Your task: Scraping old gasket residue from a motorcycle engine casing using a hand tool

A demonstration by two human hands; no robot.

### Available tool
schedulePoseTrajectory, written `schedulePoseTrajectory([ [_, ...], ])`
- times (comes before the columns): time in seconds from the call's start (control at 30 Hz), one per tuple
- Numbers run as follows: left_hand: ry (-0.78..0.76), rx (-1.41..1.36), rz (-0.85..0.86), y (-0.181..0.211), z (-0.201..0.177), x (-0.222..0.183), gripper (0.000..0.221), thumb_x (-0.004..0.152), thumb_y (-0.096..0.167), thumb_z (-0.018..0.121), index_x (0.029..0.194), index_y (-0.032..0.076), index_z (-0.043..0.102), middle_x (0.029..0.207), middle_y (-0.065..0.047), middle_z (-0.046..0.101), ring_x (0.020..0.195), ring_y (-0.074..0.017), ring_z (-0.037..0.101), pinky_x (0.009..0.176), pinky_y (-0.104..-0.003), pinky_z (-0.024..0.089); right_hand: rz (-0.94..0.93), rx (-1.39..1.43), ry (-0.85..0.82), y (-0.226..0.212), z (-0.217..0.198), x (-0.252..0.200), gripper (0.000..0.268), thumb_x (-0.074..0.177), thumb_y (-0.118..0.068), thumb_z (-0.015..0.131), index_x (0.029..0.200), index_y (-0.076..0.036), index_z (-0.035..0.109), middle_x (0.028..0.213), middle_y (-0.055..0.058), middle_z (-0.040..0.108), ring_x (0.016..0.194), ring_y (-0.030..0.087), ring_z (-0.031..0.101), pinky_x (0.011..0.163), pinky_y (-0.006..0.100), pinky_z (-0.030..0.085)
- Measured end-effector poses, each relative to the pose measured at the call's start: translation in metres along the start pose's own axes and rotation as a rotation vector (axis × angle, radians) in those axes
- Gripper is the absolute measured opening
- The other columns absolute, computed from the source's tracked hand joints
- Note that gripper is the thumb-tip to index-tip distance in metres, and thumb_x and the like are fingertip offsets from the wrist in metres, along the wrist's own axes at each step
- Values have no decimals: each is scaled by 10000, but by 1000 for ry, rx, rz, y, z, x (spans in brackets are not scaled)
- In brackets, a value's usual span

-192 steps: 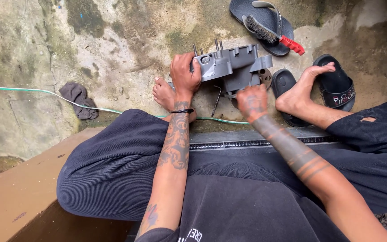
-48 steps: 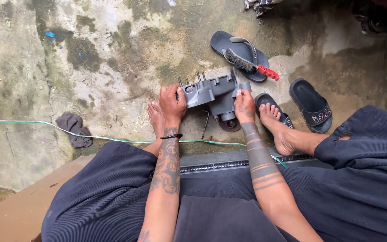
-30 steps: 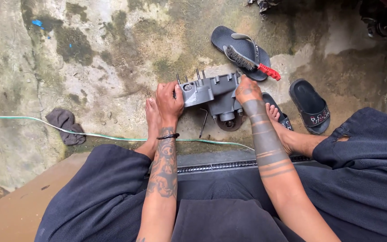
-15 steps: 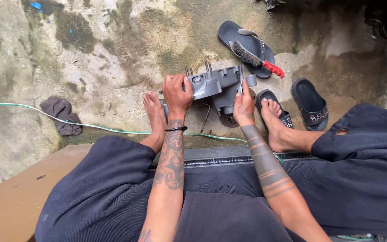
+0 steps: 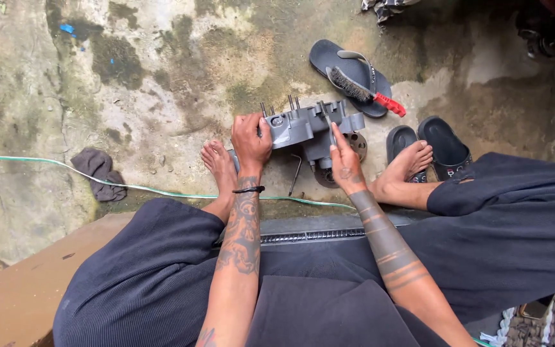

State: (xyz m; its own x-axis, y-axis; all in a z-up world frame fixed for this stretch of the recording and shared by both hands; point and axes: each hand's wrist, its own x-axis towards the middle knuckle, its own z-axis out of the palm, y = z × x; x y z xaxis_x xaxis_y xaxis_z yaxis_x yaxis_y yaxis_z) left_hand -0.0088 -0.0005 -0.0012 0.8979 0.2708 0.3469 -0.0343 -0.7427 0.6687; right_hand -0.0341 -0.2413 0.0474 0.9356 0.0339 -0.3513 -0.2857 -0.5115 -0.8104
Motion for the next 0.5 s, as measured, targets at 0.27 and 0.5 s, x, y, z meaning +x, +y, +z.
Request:
schedulePoseTrajectory([
  [0.27, -22, 9, 14, -7, 1, 4, 206, 978, 251, 522, 915, 172, 701, 761, -67, 626, 817, -309, 635, 782, -412, 502, 33, 243, -36, 21, -8, 19, 594, 1028, -53, 431, 1581, -271, 430, 1082, 158, 594, 870, 255, 532, 690, 344, 495],
  [0.5, -71, 3, 18, -15, -2, 0, 214, 991, 251, 508, 940, 171, 700, 761, -63, 618, 823, -302, 624, 791, -396, 509, -39, 146, 22, 44, 25, 4, 600, 1041, -99, 443, 1596, -325, 416, 1108, 259, 719, 851, 285, 693, 692, 440, 577],
])
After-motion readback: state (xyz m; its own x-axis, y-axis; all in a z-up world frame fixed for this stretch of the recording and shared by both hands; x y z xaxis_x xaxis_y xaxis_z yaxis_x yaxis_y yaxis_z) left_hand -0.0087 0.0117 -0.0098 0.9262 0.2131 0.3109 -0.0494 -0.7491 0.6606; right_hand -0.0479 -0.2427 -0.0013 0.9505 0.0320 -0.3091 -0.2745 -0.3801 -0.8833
